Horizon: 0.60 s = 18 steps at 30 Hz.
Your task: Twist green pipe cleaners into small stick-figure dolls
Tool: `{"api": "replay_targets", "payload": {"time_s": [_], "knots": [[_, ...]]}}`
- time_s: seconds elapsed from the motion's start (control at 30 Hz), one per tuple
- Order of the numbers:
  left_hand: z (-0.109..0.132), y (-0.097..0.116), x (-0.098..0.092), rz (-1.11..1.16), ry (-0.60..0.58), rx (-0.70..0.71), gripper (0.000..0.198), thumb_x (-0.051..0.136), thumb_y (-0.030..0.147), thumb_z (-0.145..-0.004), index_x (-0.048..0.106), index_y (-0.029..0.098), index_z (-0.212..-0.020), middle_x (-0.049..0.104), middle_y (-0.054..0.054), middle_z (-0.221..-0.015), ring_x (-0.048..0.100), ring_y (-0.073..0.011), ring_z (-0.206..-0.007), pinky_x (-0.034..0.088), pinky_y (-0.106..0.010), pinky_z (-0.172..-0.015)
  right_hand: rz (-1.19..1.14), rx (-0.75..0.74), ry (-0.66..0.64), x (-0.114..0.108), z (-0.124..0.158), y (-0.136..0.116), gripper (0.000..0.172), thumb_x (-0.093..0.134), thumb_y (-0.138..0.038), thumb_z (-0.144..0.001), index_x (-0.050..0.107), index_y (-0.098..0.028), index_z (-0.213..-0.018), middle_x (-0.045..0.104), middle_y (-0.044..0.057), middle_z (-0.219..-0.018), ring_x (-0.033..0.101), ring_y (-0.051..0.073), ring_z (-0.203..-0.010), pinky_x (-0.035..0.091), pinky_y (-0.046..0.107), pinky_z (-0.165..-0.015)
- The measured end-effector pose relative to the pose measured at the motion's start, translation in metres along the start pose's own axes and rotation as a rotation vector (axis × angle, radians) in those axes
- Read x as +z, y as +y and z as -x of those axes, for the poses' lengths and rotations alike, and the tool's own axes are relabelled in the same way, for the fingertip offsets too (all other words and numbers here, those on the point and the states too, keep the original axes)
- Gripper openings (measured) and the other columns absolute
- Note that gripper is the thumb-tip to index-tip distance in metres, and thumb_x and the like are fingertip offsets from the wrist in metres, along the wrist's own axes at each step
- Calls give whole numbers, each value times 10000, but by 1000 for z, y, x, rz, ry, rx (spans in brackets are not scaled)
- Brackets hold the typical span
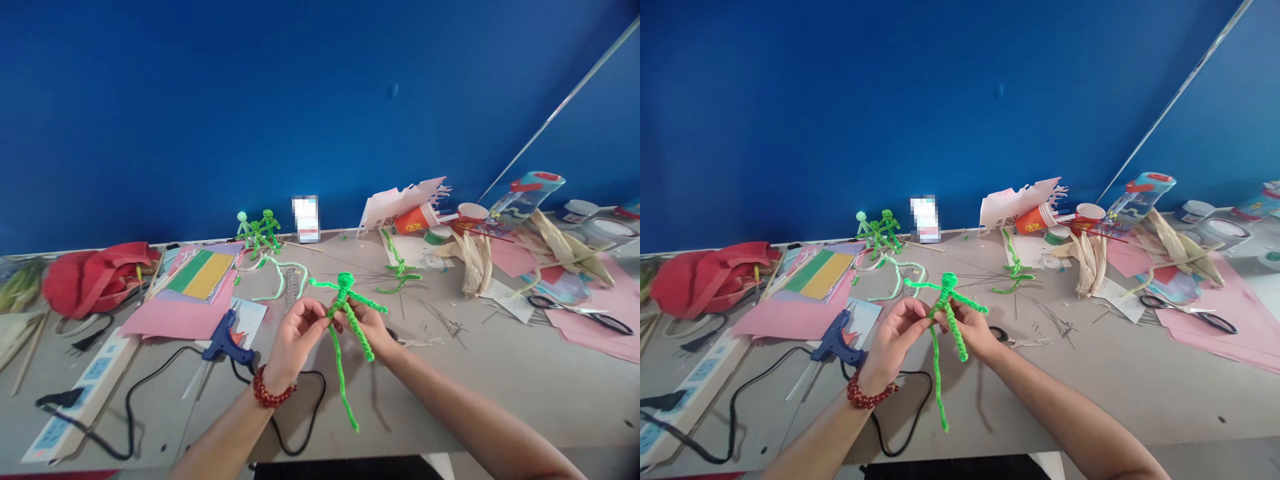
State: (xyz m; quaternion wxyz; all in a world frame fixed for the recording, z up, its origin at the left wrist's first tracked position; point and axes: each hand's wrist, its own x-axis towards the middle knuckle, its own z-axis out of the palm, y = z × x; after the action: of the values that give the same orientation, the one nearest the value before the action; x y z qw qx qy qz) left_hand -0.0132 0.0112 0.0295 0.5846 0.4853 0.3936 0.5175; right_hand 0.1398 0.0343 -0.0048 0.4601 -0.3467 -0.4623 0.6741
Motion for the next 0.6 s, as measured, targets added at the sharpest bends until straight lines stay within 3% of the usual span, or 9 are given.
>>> {"api": "replay_targets", "payload": {"time_s": [0.2,0.4,0.5,0.6], "knots": [[4,-3,-6,-371,34,154,83,569,201,-872,559,188,-953,625,-38,-881,628,-159,-828,514,-272,-738,52,20,28,-1,0,-5,366,796,-488,-649,590,-193,-719,562,-13,-673,497,129,-622,432,267,-616],[2,-8,-13,-888,-78,629,414,454,24,-836,490,188,-1214,591,-115,-1158,551,-231,-1133,460,-398,-972,38,-78,63,-3,-1,-4,327,754,-472,-717,580,-197,-742,527,-30,-618,476,125,-592,423,262,-607],[0,-9,-13,-1063,-56,723,397,476,15,-845,502,187,-1202,602,-119,-1137,563,-225,-1103,473,-377,-944,39,-76,53,-3,-1,-4,333,748,-481,-722,581,-196,-761,518,-31,-614,479,128,-596,419,265,-617],[-1,-8,-13,-1092,-56,769,304,522,55,-857,535,193,-1128,639,-97,-1033,605,-211,-981,492,-360,-874,47,-69,43,-2,0,-5,349,749,-491,-718,574,-191,-745,513,-28,-614,473,127,-596,409,263,-610]]}}
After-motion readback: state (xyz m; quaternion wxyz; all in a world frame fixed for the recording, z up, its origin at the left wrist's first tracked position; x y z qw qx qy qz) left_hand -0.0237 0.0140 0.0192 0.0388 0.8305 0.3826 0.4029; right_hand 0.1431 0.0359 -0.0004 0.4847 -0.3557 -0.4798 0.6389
